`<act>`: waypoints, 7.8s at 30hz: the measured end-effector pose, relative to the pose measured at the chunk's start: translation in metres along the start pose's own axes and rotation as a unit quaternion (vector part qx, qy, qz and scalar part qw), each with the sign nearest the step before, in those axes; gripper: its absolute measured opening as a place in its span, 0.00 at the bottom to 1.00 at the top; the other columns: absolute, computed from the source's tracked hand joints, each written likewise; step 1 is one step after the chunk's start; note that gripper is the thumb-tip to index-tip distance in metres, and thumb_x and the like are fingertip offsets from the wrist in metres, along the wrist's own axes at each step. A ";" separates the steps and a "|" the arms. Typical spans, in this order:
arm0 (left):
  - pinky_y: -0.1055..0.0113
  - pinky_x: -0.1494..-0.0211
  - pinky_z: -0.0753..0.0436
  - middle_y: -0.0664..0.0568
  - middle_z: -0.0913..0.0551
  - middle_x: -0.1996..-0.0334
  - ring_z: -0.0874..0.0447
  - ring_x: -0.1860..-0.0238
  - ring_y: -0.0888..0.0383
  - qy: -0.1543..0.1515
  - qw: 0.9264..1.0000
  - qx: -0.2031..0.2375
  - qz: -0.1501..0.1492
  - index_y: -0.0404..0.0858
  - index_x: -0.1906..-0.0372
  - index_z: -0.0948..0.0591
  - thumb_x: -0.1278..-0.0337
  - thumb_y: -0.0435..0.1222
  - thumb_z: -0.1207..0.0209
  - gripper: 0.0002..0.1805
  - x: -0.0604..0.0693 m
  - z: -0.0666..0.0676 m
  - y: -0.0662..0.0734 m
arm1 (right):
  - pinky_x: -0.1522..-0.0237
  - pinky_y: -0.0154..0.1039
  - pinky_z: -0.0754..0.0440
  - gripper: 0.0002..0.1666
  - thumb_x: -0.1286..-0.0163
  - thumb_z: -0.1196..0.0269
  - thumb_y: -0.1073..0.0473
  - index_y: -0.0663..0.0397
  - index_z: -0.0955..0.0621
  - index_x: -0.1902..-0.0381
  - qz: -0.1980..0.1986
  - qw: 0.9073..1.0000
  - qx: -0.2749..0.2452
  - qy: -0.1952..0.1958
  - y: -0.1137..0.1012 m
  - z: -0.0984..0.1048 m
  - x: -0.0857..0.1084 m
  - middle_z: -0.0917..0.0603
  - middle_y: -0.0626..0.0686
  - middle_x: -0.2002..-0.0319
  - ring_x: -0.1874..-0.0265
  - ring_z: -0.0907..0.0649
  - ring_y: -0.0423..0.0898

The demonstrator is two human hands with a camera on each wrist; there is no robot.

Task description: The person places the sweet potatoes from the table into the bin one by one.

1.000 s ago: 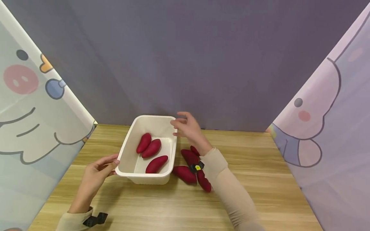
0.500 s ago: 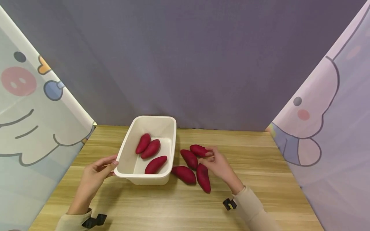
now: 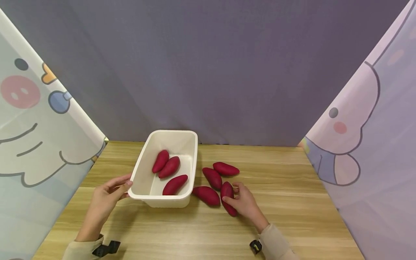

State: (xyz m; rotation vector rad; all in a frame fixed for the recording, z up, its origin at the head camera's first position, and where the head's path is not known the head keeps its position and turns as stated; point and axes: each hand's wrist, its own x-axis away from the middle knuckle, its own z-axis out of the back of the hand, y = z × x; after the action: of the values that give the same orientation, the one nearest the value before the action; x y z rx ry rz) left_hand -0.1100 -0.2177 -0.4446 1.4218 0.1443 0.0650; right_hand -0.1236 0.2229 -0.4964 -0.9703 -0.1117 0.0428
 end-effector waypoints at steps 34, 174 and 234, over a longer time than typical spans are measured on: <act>0.63 0.60 0.10 0.50 0.14 0.56 0.14 0.60 0.59 -0.002 1.000 0.002 0.005 0.24 0.43 0.20 0.35 0.34 0.34 0.21 0.002 0.000 0.004 | 0.62 0.43 0.11 0.44 0.33 0.32 0.63 0.67 0.42 0.28 -0.057 0.964 -0.259 -0.017 -0.023 0.021 -0.016 0.31 0.70 0.41 0.58 0.16 0.49; 0.56 0.57 0.10 0.51 0.15 0.53 0.14 0.59 0.59 0.004 1.000 -0.015 -0.002 0.28 0.43 0.18 0.35 0.37 0.33 0.21 -0.002 -0.005 0.003 | 0.53 0.34 0.18 0.43 0.38 0.27 0.66 0.63 0.34 0.29 0.136 0.985 -0.103 -0.022 0.010 0.047 -0.099 0.23 0.70 0.42 0.48 0.20 0.55; 0.63 0.59 0.10 0.44 0.16 0.49 0.14 0.59 0.60 -0.010 1.000 0.005 -0.006 0.28 0.43 0.18 0.36 0.37 0.33 0.21 -0.001 -0.014 0.003 | 0.41 0.43 0.21 0.38 0.39 0.27 0.57 0.59 0.30 0.35 0.078 0.996 0.029 -0.016 -0.212 -0.084 -0.162 0.19 0.62 0.44 0.45 0.20 0.55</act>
State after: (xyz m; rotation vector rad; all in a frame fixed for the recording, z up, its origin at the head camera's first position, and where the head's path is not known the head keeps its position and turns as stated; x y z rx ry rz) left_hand -0.1126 -0.2041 -0.4431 1.4313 0.1369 0.0415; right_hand -0.2775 0.0200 -0.3812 -0.9185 -0.0646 0.2038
